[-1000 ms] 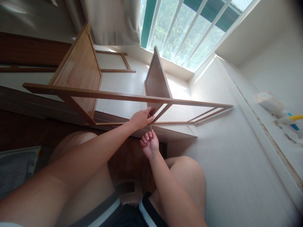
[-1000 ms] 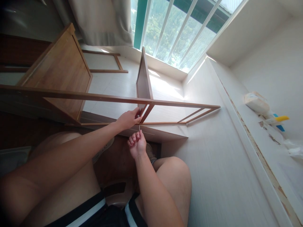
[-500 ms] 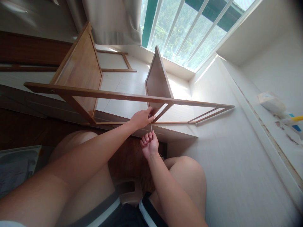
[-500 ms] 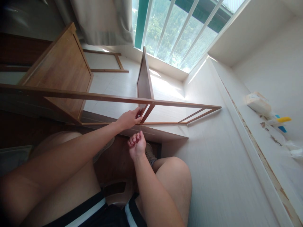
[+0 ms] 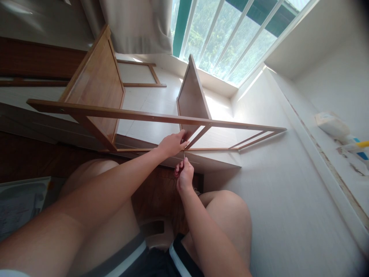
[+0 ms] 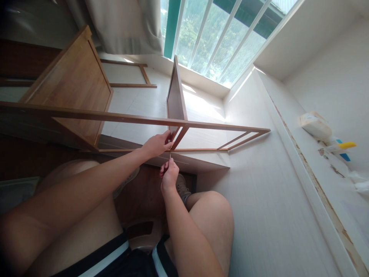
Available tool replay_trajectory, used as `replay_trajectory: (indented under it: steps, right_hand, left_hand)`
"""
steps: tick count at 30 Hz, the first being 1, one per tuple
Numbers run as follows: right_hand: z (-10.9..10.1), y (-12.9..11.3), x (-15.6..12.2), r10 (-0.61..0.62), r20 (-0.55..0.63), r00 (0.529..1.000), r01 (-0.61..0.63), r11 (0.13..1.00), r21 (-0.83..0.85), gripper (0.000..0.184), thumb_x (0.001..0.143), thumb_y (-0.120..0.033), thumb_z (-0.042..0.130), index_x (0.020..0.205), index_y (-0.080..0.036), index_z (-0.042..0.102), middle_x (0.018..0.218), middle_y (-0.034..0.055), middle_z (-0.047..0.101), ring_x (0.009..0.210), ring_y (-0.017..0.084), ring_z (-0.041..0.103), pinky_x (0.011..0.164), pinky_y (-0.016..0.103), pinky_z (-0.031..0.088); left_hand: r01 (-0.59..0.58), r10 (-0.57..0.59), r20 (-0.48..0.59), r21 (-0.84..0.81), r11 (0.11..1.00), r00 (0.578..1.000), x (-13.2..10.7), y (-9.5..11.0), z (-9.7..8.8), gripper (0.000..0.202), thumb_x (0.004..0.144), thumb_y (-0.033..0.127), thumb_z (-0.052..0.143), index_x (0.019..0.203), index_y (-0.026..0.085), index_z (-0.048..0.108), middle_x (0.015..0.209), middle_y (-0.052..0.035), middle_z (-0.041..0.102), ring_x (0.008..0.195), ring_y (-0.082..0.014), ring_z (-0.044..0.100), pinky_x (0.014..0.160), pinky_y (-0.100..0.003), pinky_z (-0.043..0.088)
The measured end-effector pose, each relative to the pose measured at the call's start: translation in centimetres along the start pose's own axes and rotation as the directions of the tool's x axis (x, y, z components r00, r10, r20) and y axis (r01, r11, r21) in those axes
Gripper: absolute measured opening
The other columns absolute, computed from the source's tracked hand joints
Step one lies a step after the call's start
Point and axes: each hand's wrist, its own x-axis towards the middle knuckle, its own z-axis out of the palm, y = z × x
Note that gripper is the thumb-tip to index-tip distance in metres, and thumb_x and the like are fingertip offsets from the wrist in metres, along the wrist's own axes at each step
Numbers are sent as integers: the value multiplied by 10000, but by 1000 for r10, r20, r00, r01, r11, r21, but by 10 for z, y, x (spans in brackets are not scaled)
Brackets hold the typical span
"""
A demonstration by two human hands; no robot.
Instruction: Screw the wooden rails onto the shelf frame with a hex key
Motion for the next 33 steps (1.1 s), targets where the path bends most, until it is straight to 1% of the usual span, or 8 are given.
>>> replay_trajectory:
  steps: [5,11,15,17,22,29,31,33]
  right_hand:
    - [0,-3,1,-64,-16,998,63,996,-69,419,912,-488,485,610,-213,390,453,-64,422,364,74,315,334,197,204]
    - [0,-5,2,-113,4,994,112,982,-154,433,919,-495,466,597,-218,382,441,-62,420,366,82,326,342,210,214]
    - [-3,-4,1,-185,26,982,184,930,-318,447,949,-495,414,597,-221,389,453,-55,434,387,98,358,385,230,260]
    - [-5,-5,0,-245,43,969,238,862,-448,463,964,-492,386,590,-220,400,467,-46,448,410,108,391,432,242,298]
    - [-9,-9,-1,-352,97,931,311,624,-716,499,996,-464,314,578,-218,430,498,-23,491,486,138,480,557,266,344]
    - [-15,-11,2,-361,158,919,251,226,-941,440,1017,-411,286,742,-204,561,638,26,597,599,176,535,579,274,279]
    - [-16,-13,2,-356,166,920,229,143,-963,420,1020,-406,290,798,-204,583,676,36,619,619,182,537,569,275,243]
    - [-17,-15,2,-349,161,923,204,90,-975,404,1022,-403,293,842,-206,596,715,42,637,630,183,535,564,275,219]
  left_hand:
    - [2,-3,5,10,1000,1000,0,-1,1,347,909,524,422,1091,238,496,880,-60,687,791,-251,657,610,-309,406]
    - [-40,40,-29,2,999,999,0,-3,3,316,909,512,418,1058,241,482,854,-46,680,748,-246,646,567,-311,370]
    - [-30,30,-22,-9,1000,999,0,-3,3,321,908,520,422,1052,240,486,847,-45,680,737,-237,642,582,-308,380]
    - [-25,25,-19,-11,1000,1000,0,-2,2,325,909,520,421,1058,239,489,848,-46,682,740,-237,642,591,-308,387]
    - [-30,30,-10,-9,1000,999,0,-2,1,333,912,511,413,1073,232,497,866,-54,688,750,-241,645,595,-312,399]
    - [-36,36,-19,-4,999,999,1,-4,2,347,911,520,406,1082,234,500,858,-52,685,740,-241,644,603,-315,414]
    - [-32,32,-14,-2,999,999,1,-3,3,352,912,517,406,1096,232,499,867,-55,687,753,-245,647,609,-316,420]
    - [-34,34,-18,-4,999,999,1,-4,3,350,911,515,407,1096,232,499,868,-57,687,755,-247,647,608,-317,420]
